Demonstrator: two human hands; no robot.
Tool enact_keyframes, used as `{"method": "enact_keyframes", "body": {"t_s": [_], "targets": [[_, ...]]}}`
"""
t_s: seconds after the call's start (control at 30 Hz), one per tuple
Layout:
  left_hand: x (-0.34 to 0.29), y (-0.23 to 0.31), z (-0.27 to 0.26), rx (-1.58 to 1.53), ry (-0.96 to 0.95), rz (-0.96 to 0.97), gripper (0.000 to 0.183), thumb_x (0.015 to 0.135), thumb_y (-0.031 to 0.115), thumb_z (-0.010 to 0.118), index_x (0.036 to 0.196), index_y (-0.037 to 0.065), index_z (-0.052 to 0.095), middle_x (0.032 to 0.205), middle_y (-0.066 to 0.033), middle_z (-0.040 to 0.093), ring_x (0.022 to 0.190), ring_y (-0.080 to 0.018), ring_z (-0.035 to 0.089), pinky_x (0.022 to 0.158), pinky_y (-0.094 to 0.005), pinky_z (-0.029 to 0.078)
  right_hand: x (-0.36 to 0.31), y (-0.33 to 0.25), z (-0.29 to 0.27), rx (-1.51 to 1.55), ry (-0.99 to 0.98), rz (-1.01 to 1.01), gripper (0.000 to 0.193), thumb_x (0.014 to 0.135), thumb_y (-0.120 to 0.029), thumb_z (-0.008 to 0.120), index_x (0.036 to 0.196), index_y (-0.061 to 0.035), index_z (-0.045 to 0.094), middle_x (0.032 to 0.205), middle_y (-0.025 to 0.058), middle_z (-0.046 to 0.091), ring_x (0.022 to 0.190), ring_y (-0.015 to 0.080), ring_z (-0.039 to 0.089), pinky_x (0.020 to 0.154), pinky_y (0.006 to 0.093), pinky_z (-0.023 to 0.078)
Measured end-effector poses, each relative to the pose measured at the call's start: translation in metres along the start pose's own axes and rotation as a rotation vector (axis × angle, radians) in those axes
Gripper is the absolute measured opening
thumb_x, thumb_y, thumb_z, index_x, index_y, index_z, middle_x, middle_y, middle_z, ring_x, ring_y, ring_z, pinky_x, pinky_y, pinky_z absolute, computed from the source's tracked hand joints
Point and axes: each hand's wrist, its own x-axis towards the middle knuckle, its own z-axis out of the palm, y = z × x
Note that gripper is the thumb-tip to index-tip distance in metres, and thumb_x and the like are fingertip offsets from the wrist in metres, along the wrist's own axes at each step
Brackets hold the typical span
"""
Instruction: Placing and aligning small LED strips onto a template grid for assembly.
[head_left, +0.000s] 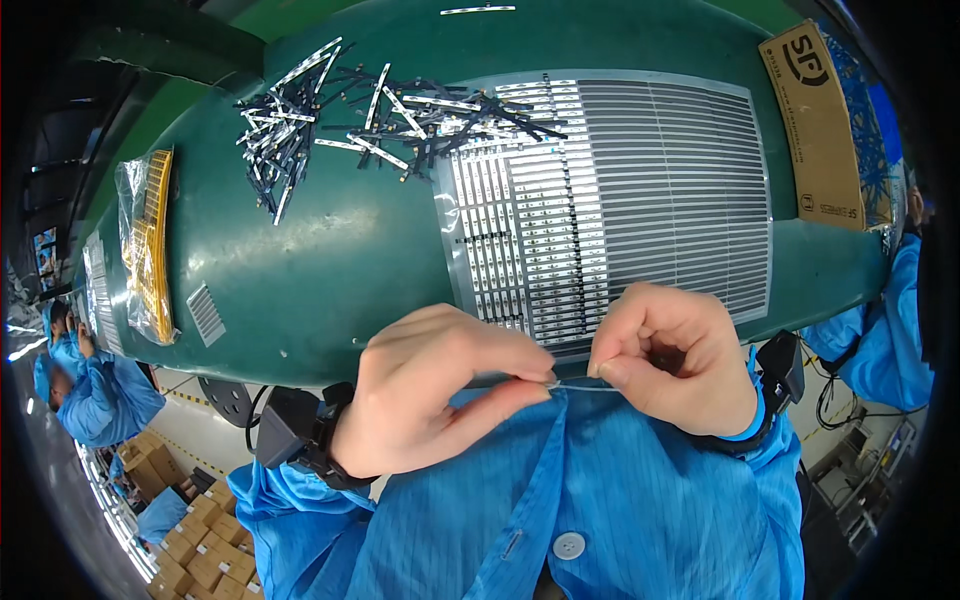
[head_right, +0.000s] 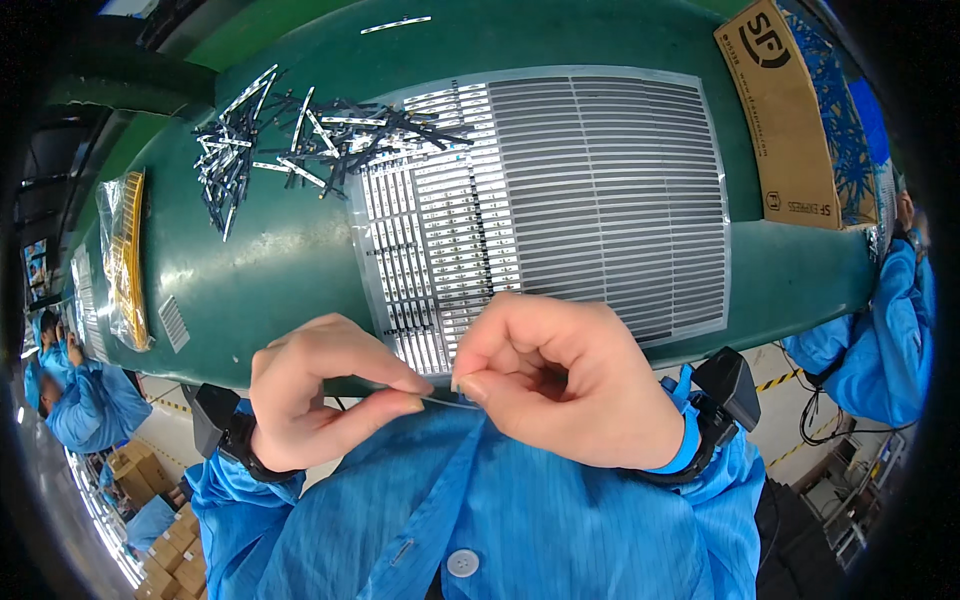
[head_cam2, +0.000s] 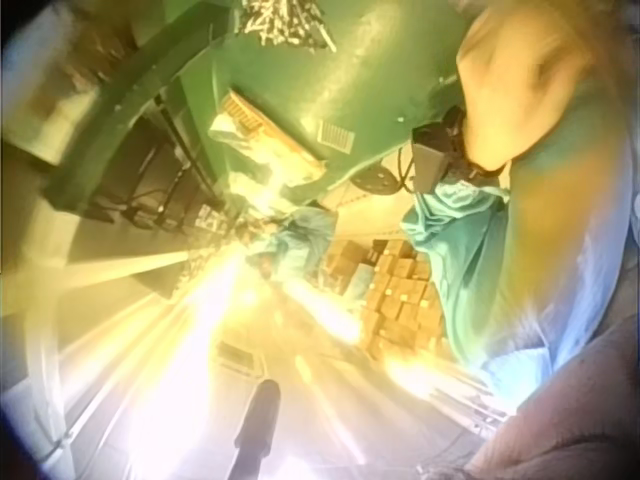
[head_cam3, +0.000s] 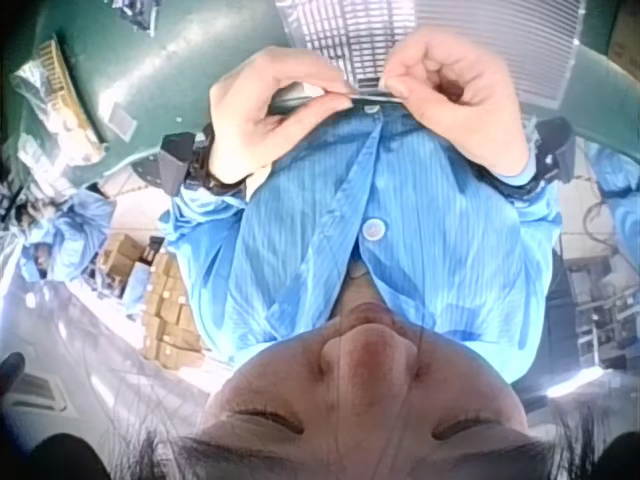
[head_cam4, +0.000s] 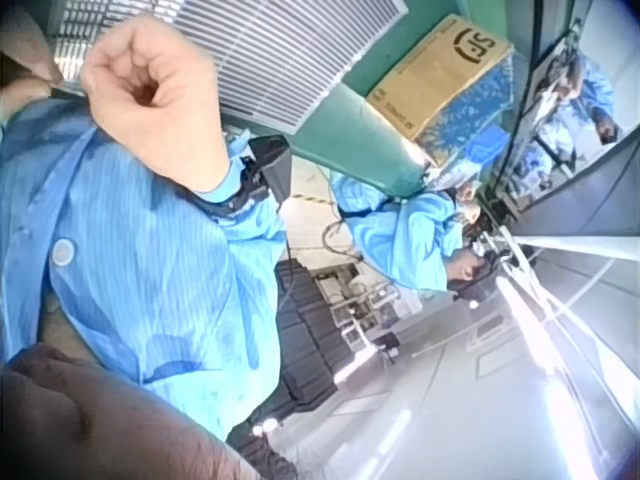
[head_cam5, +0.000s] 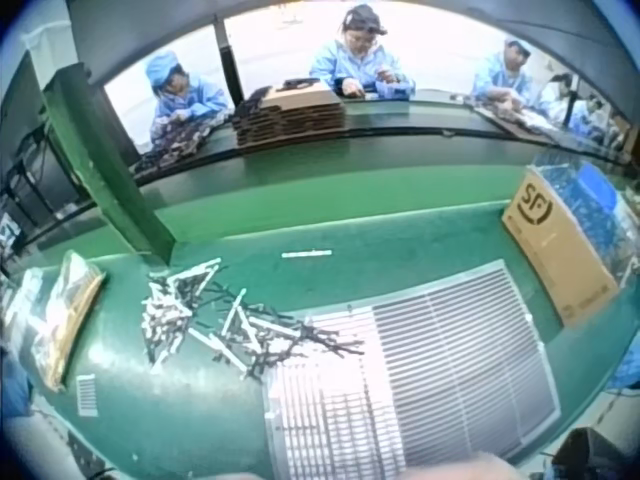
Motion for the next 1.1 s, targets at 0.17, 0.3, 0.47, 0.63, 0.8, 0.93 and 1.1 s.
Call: {"method": "enact_keyframes", "body": {"t_s": [0.17,0.3,0.47,0.63,0.8,0.93,1.1], "targets": [[0.007,0.005,0.007,-0.162,-0.082,-0.054,0.033,0.074,0.001,0.084,0.105,0.002,0.072,0.091,-0.0067,0.077,0.074,-0.0187,0.072,0.066,-0.03,0.05,0.007,0.004,-0.006,-0.067,-0.008,-0.046,0.011,0.088,0.008,0.059,0.092,-0.0026,0.061,0.068,-0.0081,0.051,0.06,-0.0029,0.04,0.052,0.0184,0.03],[0.013,0.003,0.009,-0.175,-0.127,0.037,0.019,0.077,0.005,0.082,0.095,0.004,0.077,0.089,-0.0058,0.077,0.073,-0.0186,0.071,0.064,-0.0301,0.05,0.006,-0.006,-0.015,-0.281,0.041,-0.127,0.012,0.084,0.007,0.061,0.089,-0.0033,0.062,0.068,-0.0063,0.052,0.058,-0.0007,0.041,0.05,0.0205,0.03],[0.017,0.009,0.004,-0.15,-0.106,-0.007,0.011,0.075,0.004,0.079,0.085,0.005,0.078,0.095,-0.0136,0.075,0.074,-0.0209,0.069,0.065,-0.0299,0.05,-0.003,-0.038,-0.026,-0.647,0.151,-0.343,0.012,0.08,0.007,0.064,0.086,-0.0032,0.063,0.07,-0.0012,0.054,0.054,0.0064,0.044,0.049,0.0232,0.034],[0.006,0.01,0.006,-0.245,0.086,-0.132,0.026,0.065,-0.005,0.08,0.087,0.009,0.08,0.111,-0.0129,0.064,0.093,-0.0192,0.063,0.077,-0.0307,0.049,-0.029,-0.086,-0.082,-1.021,0.773,-0.578,0.007,0.085,0.002,0.058,0.089,-0.0031,0.062,0.078,-0.0045,0.057,0.066,0.0017,0.048,0.056,0.0196,0.037],[0.0,0.01,0.013,-0.289,0.168,-0.174,0.026,0.063,-0.008,0.075,0.083,0.007,0.077,0.106,-0.0128,0.062,0.09,-0.0202,0.059,0.077,-0.0322,0.047,-0.049,-0.129,-0.205,-1.582,1.02,-0.34,0.004,0.087,-0.006,0.062,0.089,-0.0026,0.06,0.065,0.0084,0.05,0.058,0.0169,0.047,0.056,0.0312,0.041],[0.002,0.011,0.018,-0.246,0.174,-0.194,0.023,0.063,-0.009,0.074,0.081,0.006,0.074,0.106,-0.0133,0.062,0.091,-0.0208,0.06,0.078,-0.0327,0.047,-0.049,-0.119,-0.264,-1.989,0.868,-0.266,0.004,0.079,-0.011,0.064,0.08,-0.0072,0.065,0.079,0.0127,0.067,0.081,0.0341,0.063,0.068,0.044,0.05],[0.001,0.013,0.019,-0.173,0.214,-0.197,0.02,0.066,-0.01,0.073,0.081,0.004,0.072,0.104,-0.0129,0.062,0.09,-0.0198,0.061,0.077,-0.0324,0.049,-0.024,-0.105,-0.27,-2.117,0.888,-0.023,0.002,0.077,-0.015,0.067,0.075,-0.0145,0.068,0.084,0.0053,0.069,0.09,0.0297,0.063,0.074,0.0437,0.049]]}}
